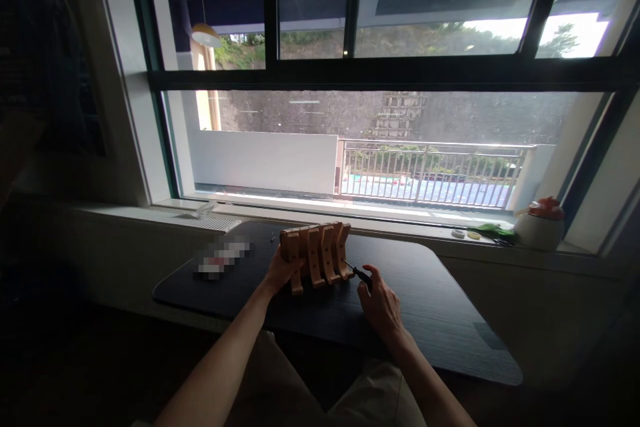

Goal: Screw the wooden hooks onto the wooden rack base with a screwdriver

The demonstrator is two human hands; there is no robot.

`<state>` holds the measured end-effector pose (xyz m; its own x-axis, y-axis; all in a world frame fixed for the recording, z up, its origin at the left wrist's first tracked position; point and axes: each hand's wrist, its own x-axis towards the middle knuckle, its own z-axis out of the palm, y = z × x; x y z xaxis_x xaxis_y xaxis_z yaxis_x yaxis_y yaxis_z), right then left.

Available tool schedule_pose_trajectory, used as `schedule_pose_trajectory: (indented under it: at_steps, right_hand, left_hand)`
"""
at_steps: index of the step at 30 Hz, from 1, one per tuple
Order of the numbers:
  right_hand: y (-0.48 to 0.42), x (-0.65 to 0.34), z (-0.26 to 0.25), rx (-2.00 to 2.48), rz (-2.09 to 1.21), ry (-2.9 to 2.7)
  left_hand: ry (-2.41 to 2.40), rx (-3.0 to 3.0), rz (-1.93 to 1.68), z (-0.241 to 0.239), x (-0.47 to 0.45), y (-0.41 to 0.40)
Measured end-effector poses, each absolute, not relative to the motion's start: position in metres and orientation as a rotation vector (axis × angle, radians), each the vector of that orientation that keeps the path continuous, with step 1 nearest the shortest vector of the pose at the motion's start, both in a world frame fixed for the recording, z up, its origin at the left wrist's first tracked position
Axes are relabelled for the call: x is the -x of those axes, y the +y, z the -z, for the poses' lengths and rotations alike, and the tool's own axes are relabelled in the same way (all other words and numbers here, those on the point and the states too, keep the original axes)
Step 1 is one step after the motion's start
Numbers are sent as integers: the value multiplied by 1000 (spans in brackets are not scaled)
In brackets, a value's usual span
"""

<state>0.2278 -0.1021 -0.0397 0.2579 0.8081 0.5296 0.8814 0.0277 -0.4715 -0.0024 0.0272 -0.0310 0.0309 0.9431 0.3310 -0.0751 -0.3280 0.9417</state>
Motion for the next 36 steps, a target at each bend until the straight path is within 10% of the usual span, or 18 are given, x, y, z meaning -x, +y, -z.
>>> schedule_pose_trajectory:
  at_steps: [36]
  right_hand:
    - [-103,-228,41,1605,284,-1650]
  left_hand:
    - [912,-1440,-1433,35,3,32]
